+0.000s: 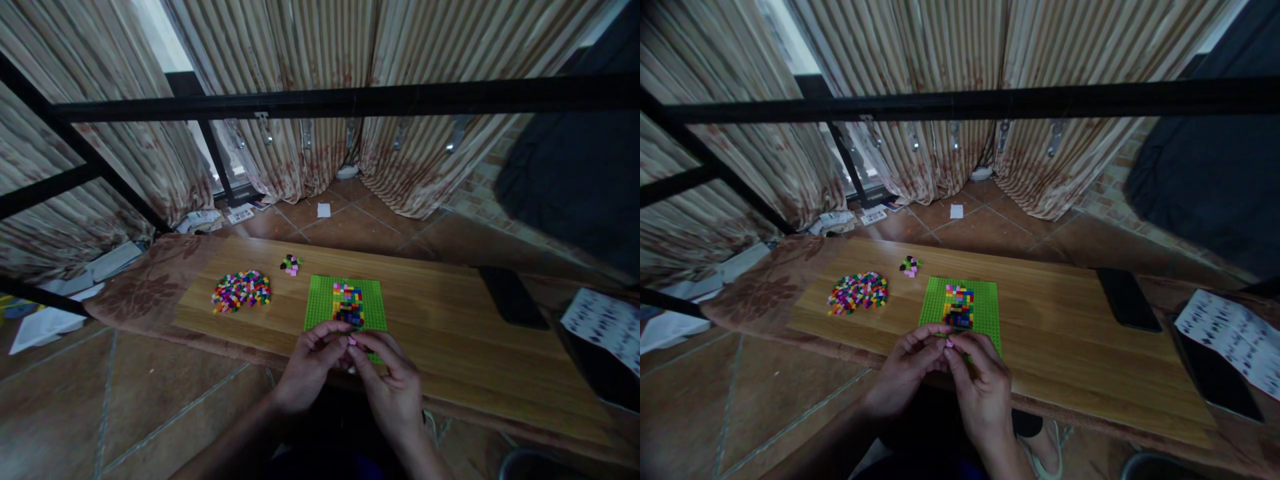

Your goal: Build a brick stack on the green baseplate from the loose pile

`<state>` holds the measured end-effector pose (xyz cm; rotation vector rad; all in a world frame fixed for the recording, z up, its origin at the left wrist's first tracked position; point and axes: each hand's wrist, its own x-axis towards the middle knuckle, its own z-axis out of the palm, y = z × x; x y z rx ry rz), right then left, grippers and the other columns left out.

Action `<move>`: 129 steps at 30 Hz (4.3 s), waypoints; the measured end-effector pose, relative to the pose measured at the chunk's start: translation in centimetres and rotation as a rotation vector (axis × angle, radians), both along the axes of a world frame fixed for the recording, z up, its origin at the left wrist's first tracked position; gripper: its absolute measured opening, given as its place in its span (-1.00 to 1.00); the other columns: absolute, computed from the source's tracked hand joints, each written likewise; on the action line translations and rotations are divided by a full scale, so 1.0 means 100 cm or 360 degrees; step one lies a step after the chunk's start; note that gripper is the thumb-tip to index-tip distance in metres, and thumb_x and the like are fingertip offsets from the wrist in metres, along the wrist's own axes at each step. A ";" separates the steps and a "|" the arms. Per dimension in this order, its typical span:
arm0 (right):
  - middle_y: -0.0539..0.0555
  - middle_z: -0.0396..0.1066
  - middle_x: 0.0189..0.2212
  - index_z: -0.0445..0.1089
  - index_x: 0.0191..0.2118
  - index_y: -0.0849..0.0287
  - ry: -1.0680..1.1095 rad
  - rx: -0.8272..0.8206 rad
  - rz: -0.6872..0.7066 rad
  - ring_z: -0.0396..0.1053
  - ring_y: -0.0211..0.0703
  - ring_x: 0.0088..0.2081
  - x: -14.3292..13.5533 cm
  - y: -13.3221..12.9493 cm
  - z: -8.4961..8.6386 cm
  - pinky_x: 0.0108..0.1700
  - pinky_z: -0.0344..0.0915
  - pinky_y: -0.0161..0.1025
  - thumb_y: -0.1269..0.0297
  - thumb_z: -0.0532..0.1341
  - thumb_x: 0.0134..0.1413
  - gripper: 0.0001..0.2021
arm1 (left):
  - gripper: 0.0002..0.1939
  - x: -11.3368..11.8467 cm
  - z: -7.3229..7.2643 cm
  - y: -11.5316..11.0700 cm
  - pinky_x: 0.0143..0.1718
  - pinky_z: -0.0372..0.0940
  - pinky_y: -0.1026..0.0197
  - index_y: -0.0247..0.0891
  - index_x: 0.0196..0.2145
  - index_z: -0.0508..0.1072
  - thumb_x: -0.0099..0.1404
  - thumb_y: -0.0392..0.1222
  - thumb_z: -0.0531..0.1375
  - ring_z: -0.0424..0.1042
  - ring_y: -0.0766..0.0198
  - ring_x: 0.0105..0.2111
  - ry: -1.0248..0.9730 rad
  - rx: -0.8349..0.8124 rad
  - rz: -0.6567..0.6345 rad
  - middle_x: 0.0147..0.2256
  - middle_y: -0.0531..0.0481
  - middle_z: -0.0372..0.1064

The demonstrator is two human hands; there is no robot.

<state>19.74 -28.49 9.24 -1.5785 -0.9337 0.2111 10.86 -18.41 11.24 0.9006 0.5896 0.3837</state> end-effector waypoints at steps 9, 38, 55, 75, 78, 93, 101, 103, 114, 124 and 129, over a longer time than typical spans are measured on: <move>0.08 0.48 -0.28 0.50 -0.26 0.10 -0.0084 -0.0240 -0.0113 0.42 -0.12 -0.21 0.064 0.026 0.005 -0.16 0.33 -0.20 0.12 0.18 0.14 -0.79 | -0.74 0.014 -0.002 0.030 -0.23 0.33 0.23 -0.27 -0.20 0.47 0.19 -0.09 0.26 0.45 0.27 -0.31 0.0095 0.0560 0.0258 -0.34 -0.02 0.48; 0.03 0.47 -0.36 0.55 -0.35 0.07 -0.0544 -0.0820 0.0510 0.41 -0.17 -0.32 0.132 0.091 -0.001 -0.23 0.26 -0.22 0.20 0.21 0.07 -0.84 | -0.79 0.090 -0.051 0.099 -0.19 0.32 0.24 -0.28 -0.20 0.50 0.22 -0.24 0.14 0.43 0.28 -0.29 0.0300 0.1198 -0.0043 -0.32 0.01 0.50; 0.01 0.42 -0.44 0.52 -0.44 0.11 -0.0659 -0.0876 0.0689 0.37 -0.23 -0.40 0.140 0.098 0.001 -0.31 0.21 -0.27 0.29 0.18 0.07 -0.83 | -0.77 0.095 -0.065 0.099 -0.26 0.34 0.23 -0.29 -0.21 0.52 0.15 -0.22 0.20 0.45 0.28 -0.36 0.0327 0.1127 -0.0034 -0.35 -0.02 0.52; 0.10 0.51 -0.19 0.52 -0.25 0.11 -0.0241 -0.0630 0.0109 0.45 -0.04 -0.16 0.127 0.038 0.003 -0.08 0.34 -0.12 0.01 0.18 0.07 -0.69 | -0.71 0.001 -0.068 0.128 -0.20 0.28 0.25 -0.30 -0.22 0.49 0.16 -0.07 0.23 0.44 0.25 -0.28 0.0347 0.1061 0.0564 -0.31 -0.01 0.49; 0.09 0.51 -0.16 0.52 -0.23 0.08 -0.0154 -0.0804 -0.0020 0.45 0.01 -0.10 0.118 0.010 -0.005 -0.07 0.35 -0.10 -0.08 0.17 0.05 -0.63 | -0.74 -0.047 -0.079 0.138 -0.22 0.29 0.24 -0.31 -0.25 0.48 0.14 -0.10 0.22 0.45 0.23 -0.29 0.0600 0.1131 0.0758 -0.32 -0.03 0.49; 0.08 0.55 -0.21 0.56 -0.29 0.03 -0.0254 -0.0786 0.0083 0.52 -0.03 -0.23 0.071 -0.028 -0.042 -0.28 0.46 -0.28 -0.04 0.21 -0.01 -0.68 | -0.79 -0.092 -0.079 0.139 -0.22 0.25 0.24 -0.20 -0.17 0.47 0.26 -0.22 0.12 0.42 0.24 -0.24 0.1597 0.1888 0.0605 -0.21 -0.04 0.44; 0.04 0.57 -0.28 0.58 -0.32 0.00 -0.0238 -0.0795 0.0137 0.54 -0.06 -0.26 0.061 -0.024 -0.041 -0.24 0.48 -0.30 -0.11 0.23 -0.05 -0.66 | -0.81 -0.090 -0.070 0.138 -0.22 0.23 0.23 -0.22 -0.24 0.44 0.32 -0.22 0.04 0.39 0.21 -0.22 0.1700 0.1967 0.0445 -0.20 -0.07 0.39; 0.04 0.57 -0.26 0.58 -0.31 0.00 -0.0238 -0.0763 0.0186 0.53 -0.07 -0.24 0.056 -0.023 -0.041 -0.20 0.47 -0.30 -0.09 0.23 -0.04 -0.67 | -0.83 -0.090 -0.067 0.136 -0.22 0.23 0.22 -0.24 -0.27 0.43 0.31 -0.24 0.04 0.38 0.20 -0.23 0.1647 0.1909 0.0476 -0.23 -0.08 0.38; 0.12 0.51 -0.14 0.50 -0.11 0.05 0.0245 -0.0417 0.0380 0.49 -0.10 -0.15 -0.010 0.003 -0.035 -0.11 0.46 -0.22 0.16 0.25 0.08 -0.74 | -0.68 -0.053 -0.033 0.027 -0.38 0.28 0.30 -0.30 -0.25 0.38 0.15 -0.03 0.29 0.36 0.39 -0.47 0.0063 0.0317 0.0029 -0.40 0.02 0.41; 0.06 0.52 -0.29 0.56 -0.27 0.01 0.0437 -0.0165 0.0094 0.48 -0.15 -0.25 -0.005 -0.003 -0.008 -0.23 0.46 -0.27 0.19 0.32 -0.02 -0.85 | -0.60 -0.022 -0.012 0.011 -0.40 0.29 0.34 -0.29 -0.18 0.37 0.07 -0.10 0.37 0.37 0.45 -0.53 -0.0066 -0.0042 -0.0173 -0.45 0.05 0.44; 0.03 0.50 -0.25 0.55 -0.28 -0.03 0.0396 -0.0162 0.0125 0.47 -0.16 -0.21 0.006 -0.006 0.001 -0.21 0.44 -0.30 0.21 0.30 0.01 -0.88 | -0.62 -0.012 -0.009 0.006 -0.40 0.30 0.34 -0.28 -0.19 0.40 0.06 -0.13 0.37 0.38 0.46 -0.53 -0.0072 -0.0058 -0.0194 -0.42 0.04 0.46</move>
